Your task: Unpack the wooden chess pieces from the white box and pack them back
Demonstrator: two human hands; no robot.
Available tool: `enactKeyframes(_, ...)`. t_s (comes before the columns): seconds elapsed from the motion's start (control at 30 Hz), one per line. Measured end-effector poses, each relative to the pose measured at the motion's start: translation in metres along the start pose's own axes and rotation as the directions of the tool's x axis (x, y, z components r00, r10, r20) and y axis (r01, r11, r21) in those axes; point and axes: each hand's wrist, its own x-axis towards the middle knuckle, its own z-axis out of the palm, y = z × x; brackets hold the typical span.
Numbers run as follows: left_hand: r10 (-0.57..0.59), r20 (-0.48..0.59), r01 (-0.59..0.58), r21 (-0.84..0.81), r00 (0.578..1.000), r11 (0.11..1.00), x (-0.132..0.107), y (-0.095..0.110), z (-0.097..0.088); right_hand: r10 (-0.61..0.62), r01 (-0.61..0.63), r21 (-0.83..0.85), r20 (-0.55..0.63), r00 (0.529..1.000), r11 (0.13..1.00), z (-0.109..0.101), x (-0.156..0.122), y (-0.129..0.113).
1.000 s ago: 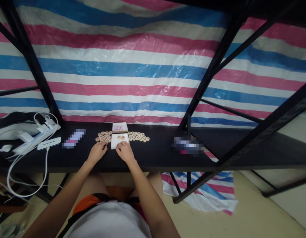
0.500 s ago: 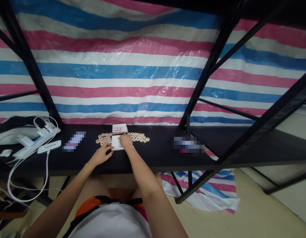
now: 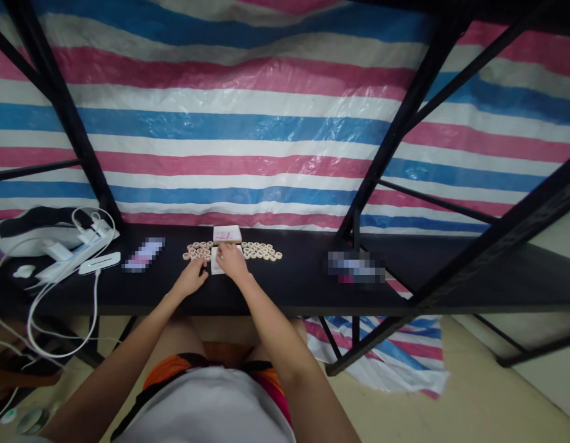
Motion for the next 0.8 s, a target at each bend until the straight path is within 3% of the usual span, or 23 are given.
enactKeyframes(0.13,0.017,-0.025,-0.018,-0.022,1.000,1.000,0.000,-0.005,0.002,-0.114,0.112,0.046,0.051,0.992,0.993,0.011,-0.013,-0.020)
enactKeyframes(0.4,-0.165,-0.118,0.148,-0.140,0.979,0.979,0.000,-0.015,0.001,-0.097,0.103,-0.034,0.157,0.983,0.994,0.026,-0.007,-0.036)
enactKeyframes(0.5,-0.165,-0.129,0.140,-0.185,0.978,0.973,-0.002,-0.013,0.000,-0.112,0.126,-0.062,0.196,0.974,0.990,0.028,-0.006,-0.036)
enactKeyframes(0.6,-0.084,-0.117,0.064,-0.166,0.990,0.984,-0.005,-0.011,0.000,-0.083,0.085,-0.033,0.076,0.994,0.996,0.027,-0.015,-0.029)
enactKeyframes(0.7,0.020,-0.075,-0.027,-0.094,0.997,0.995,-0.005,-0.010,0.003,0.059,-0.058,0.017,-0.051,0.997,0.998,0.021,-0.035,-0.016)
enactKeyframes(0.8,0.062,-0.063,-0.061,0.009,0.996,0.998,-0.005,-0.010,0.007,0.217,-0.214,0.034,-0.145,0.965,0.976,0.017,-0.057,-0.001)
